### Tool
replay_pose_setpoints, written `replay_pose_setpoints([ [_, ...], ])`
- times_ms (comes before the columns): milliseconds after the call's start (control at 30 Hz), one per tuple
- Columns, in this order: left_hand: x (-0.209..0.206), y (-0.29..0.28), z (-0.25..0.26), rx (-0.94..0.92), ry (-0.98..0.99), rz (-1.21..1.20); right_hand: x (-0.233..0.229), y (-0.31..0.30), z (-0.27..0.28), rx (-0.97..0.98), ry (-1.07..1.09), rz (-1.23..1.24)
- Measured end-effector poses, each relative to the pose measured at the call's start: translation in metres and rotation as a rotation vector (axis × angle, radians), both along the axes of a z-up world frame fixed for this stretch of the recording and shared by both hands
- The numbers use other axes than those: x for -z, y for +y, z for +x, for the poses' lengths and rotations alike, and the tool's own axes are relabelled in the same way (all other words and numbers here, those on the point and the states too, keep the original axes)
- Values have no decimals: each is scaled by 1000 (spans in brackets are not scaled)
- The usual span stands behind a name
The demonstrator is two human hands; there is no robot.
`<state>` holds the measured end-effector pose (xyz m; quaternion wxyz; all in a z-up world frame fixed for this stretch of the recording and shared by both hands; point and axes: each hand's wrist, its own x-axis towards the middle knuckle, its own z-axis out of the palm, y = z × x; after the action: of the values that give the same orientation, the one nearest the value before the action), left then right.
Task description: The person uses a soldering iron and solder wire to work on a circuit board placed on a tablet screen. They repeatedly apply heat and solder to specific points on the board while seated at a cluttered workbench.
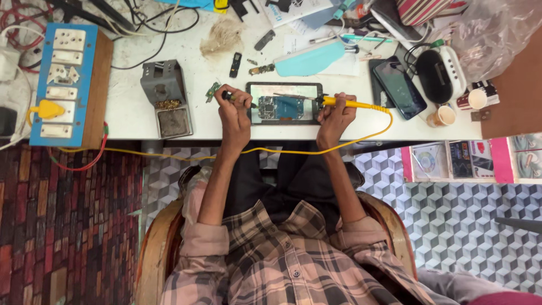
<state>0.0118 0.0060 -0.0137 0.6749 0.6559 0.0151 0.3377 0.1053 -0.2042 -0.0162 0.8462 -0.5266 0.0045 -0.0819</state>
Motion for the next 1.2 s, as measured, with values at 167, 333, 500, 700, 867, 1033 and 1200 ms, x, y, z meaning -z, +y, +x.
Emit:
replay_pose_setpoints([
  [167,-3,0,0,-2,3,-8,5,-1,2,23,-37,3],
  [333,-6,0,-2,-5,17,3,11,-2,2,16,-71,-9],
  [500,-6,3,-1,14,31,-34,4,2,1,-13,-70,-71],
  [700,-3,2,0,11,10,-28,-7,4,-4,-14,-24,-136],
  [867,-8,4,0,14,15,-44,-9,3,-1,-37,-65,-87],
  [1033,-12,4,-2,-8,18,-12,-5,1,-1,-46,-67,-78],
  [1200,-3,4,-2,-4,31,-20,1,1,-2,-44,-105,-100],
])
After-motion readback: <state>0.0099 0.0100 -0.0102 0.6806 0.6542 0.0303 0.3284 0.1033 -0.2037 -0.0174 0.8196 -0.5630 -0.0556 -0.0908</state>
